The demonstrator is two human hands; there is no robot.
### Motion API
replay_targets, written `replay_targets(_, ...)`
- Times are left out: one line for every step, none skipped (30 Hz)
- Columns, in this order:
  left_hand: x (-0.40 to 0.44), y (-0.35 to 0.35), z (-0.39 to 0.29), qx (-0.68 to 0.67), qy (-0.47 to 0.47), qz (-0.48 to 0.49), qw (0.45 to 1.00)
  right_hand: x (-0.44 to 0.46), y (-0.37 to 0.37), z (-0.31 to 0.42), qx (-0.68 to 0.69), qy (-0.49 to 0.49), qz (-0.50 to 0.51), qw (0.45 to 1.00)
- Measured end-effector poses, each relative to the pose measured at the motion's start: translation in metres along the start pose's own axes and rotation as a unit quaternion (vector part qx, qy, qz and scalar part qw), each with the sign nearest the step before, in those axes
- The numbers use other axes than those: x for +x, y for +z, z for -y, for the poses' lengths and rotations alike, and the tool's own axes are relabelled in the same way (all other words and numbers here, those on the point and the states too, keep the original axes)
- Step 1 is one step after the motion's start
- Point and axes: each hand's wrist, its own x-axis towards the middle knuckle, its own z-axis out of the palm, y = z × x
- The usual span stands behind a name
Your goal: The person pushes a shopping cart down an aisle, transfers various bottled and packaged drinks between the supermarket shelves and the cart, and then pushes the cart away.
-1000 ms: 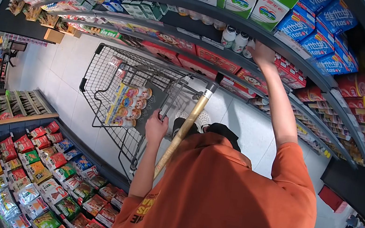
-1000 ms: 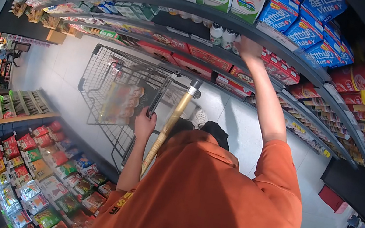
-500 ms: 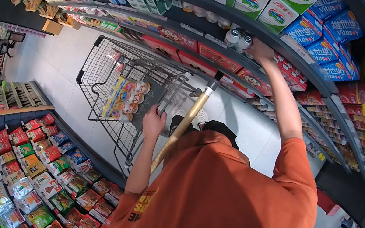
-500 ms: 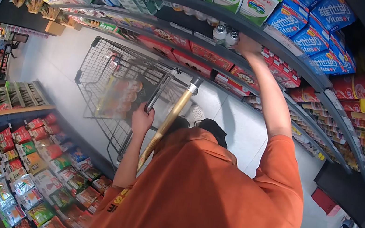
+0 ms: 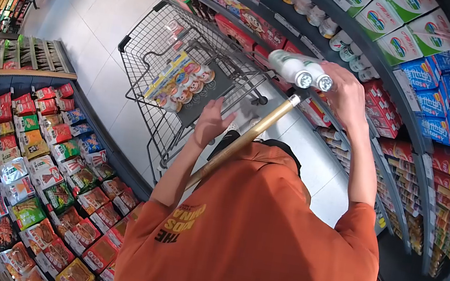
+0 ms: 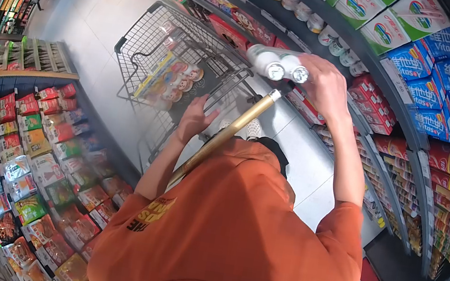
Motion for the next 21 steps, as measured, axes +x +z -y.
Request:
replay_targets(0.002, -0.019, -0.014, -0.021, 0.006, -0.015, 1.000, 0.008, -0.005, 0.011, 0.023, -0.009, 0.030, 0.999)
replay_targets(0.006, -0.039, -0.028, -0.041, 0.013, -0.030, 0.999, 0.019, -0.010, 0.024, 0.052, -0.018, 0.072, 0.996)
replay_targets(0.011, -0.068, -0.049, -0.063, 0.019, -0.047, 0.997, 0.032, -0.017, 0.039, 0.057, -0.036, 0.103, 0.992)
replay_targets(0.016, -0.095, -0.068, -0.075, 0.058, -0.067, 0.993, 0.045, -0.024, 0.054, 0.062, -0.056, 0.134, 0.987)
replay_targets(0.018, -0.122, -0.086, -0.088, 0.094, -0.087, 0.988, 0.055, -0.026, 0.068, 0.069, -0.077, 0.168, 0.980)
replay_targets(0.020, -0.143, -0.099, -0.098, 0.131, -0.108, 0.981, 0.063, -0.024, 0.079, 0.084, -0.122, 0.164, 0.975)
replay_targets(0.023, -0.156, -0.107, -0.147, 0.133, -0.085, 0.976, 0.076, -0.023, 0.092, 0.086, -0.139, 0.207, 0.965)
replay_targets(0.023, -0.165, -0.115, -0.196, 0.134, -0.061, 0.969, 0.089, -0.022, 0.104, 0.089, -0.155, 0.252, 0.951)
replay_targets(0.022, -0.168, -0.118, -0.246, 0.135, -0.037, 0.959, 0.101, -0.020, 0.112, 0.091, -0.170, 0.297, 0.935)
replay_targets(0.018, -0.167, -0.115, -0.268, 0.078, -0.058, 0.959, 0.110, -0.006, 0.113, 0.114, -0.207, 0.294, 0.926)
replay_targets(0.014, -0.166, -0.106, -0.290, 0.046, -0.064, 0.954, 0.118, 0.005, 0.116, 0.145, -0.198, 0.320, 0.915)
replay_targets(0.010, -0.168, -0.094, -0.312, 0.016, -0.069, 0.948, 0.127, 0.015, 0.121, 0.176, -0.188, 0.345, 0.903)
replay_targets(0.007, -0.168, -0.086, -0.334, -0.017, -0.074, 0.940, 0.134, 0.022, 0.127, 0.206, -0.178, 0.371, 0.888)
replay_targets(0.003, -0.168, -0.081, -0.400, -0.064, -0.079, 0.911, 0.142, 0.021, 0.132, 0.221, -0.184, 0.366, 0.885)
replay_targets(-0.002, -0.167, -0.072, -0.494, -0.122, -0.070, 0.858, 0.141, 0.052, 0.118, 0.276, -0.168, 0.288, 0.901)
replay_targets(-0.009, -0.161, -0.057, -0.582, -0.178, -0.063, 0.791, 0.139, 0.058, 0.110, 0.257, -0.127, 0.289, 0.913)
replay_targets(-0.014, -0.154, -0.042, -0.661, -0.228, -0.056, 0.713, 0.139, 0.066, 0.105, 0.237, -0.086, 0.288, 0.924)
replay_targets(-0.018, -0.145, -0.031, -0.698, -0.231, -0.081, 0.673, 0.138, 0.085, 0.103, 0.318, -0.021, 0.342, 0.884)
replay_targets(-0.021, -0.143, -0.025, -0.663, -0.216, -0.095, 0.710, 0.137, 0.101, 0.104, 0.394, 0.049, 0.391, 0.831)
replay_targets(-0.022, -0.142, -0.020, -0.627, -0.201, -0.108, 0.745, 0.138, 0.112, 0.103, 0.385, 0.034, 0.398, 0.832)
replay_targets(-0.022, -0.141, -0.016, -0.589, -0.185, -0.122, 0.777, 0.141, 0.125, 0.103, 0.404, 0.000, 0.388, 0.828)
